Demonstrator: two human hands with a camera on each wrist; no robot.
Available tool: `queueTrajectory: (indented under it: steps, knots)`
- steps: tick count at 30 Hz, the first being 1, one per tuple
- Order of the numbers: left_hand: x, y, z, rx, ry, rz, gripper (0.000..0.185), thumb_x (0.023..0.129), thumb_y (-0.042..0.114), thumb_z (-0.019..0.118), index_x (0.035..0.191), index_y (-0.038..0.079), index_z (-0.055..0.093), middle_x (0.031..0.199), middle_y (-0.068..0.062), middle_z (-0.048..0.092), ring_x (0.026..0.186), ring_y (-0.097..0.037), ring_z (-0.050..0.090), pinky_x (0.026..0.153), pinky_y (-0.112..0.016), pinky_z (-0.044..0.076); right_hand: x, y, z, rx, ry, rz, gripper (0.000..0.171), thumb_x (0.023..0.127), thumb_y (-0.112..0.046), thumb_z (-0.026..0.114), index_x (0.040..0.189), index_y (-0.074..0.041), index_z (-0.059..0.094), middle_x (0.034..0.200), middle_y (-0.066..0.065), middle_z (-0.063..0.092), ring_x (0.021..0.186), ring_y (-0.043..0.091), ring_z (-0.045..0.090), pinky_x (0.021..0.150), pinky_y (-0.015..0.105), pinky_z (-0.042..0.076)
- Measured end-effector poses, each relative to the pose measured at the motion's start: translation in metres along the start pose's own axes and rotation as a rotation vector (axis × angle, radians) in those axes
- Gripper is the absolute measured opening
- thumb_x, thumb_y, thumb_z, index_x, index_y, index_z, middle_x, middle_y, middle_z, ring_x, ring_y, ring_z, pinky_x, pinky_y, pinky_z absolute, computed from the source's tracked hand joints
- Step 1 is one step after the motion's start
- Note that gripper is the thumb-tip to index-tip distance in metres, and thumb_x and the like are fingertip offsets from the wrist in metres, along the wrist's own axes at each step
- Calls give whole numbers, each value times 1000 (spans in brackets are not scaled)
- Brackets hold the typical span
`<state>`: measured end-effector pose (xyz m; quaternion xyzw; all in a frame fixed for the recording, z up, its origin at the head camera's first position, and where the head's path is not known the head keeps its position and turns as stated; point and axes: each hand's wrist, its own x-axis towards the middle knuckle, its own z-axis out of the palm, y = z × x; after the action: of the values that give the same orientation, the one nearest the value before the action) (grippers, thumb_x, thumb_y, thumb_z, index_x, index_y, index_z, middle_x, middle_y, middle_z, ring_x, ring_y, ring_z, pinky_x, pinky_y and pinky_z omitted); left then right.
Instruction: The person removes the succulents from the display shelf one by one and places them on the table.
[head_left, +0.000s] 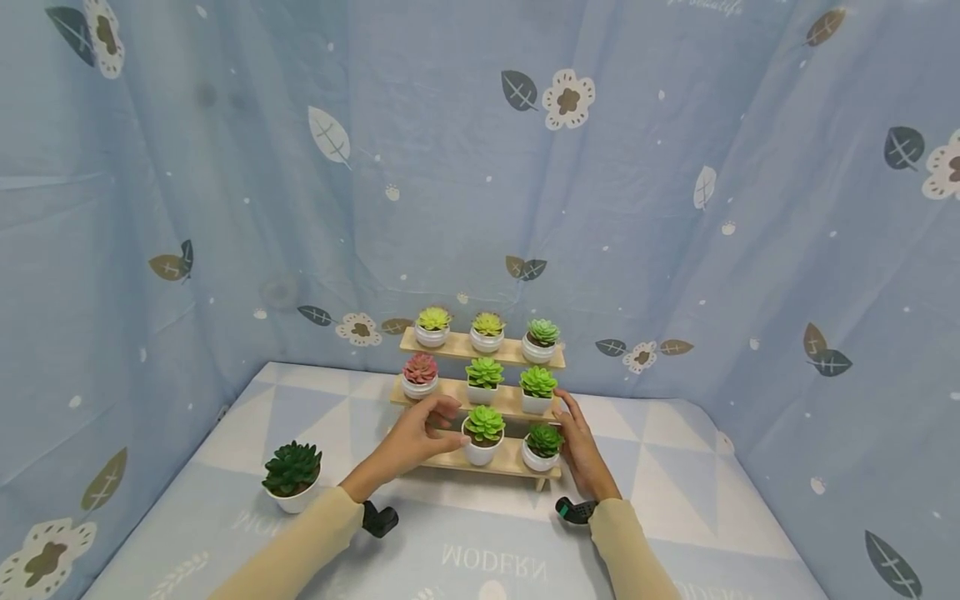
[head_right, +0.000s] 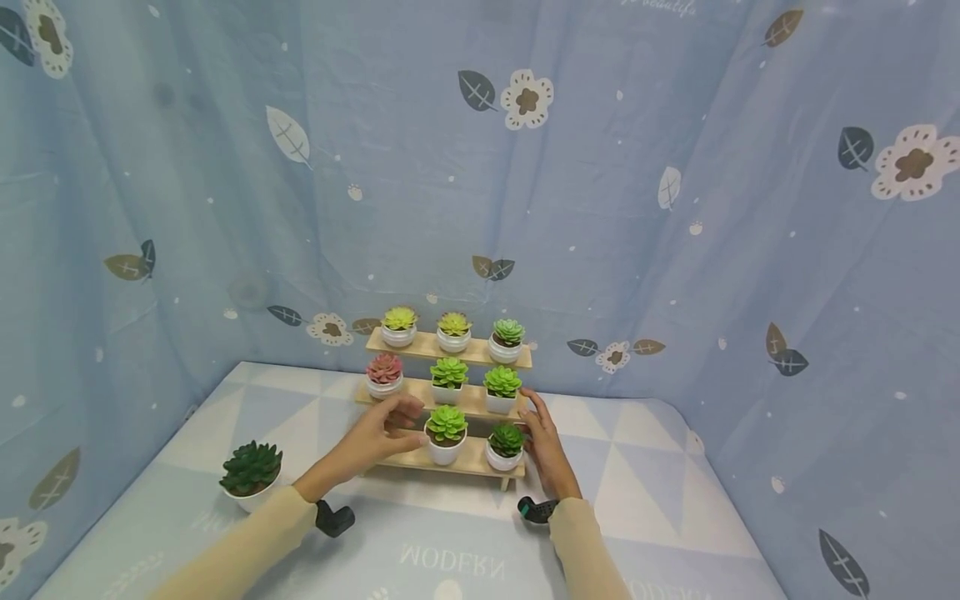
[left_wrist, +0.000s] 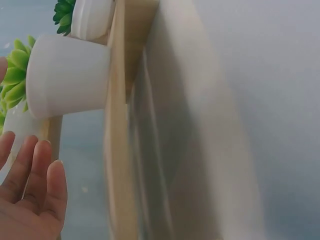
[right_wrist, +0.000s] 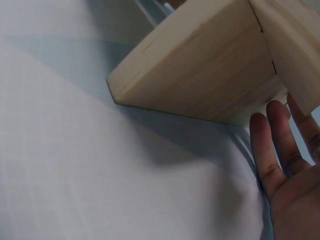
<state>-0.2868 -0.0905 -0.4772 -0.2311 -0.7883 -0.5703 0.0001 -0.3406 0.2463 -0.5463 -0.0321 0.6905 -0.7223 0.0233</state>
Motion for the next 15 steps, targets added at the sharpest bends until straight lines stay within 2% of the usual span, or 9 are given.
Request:
queueTrajectory:
  steps: [7,12,15]
  knots:
    - [3,-6,11,8,-40,-21,64,88,35,85,141,13,56,127,-5,61,112,-23,61,91,-37,54,-1,0,-1,1,-4,2,54,106,-49,53,156,-40,34,145,11,44,118,26,55,103,47,38]
    - [6,-10,17,20,-40,-46,67,87,37,85,142,14,56,123,-5,60,107,-23,61,88,-38,53,-1,-3,0,1,-14,7,55,106,-48,54,156,-39,35,150,11,41,123,28,54,109,54,33]
    - [6,-11,18,41,-31,-49,68,86,39,85,142,14,56,124,-4,61,106,-22,61,86,-37,53,0,-4,0,-9,-15,5,54,106,-48,54,156,-38,36,151,10,40,122,28,54,109,54,33]
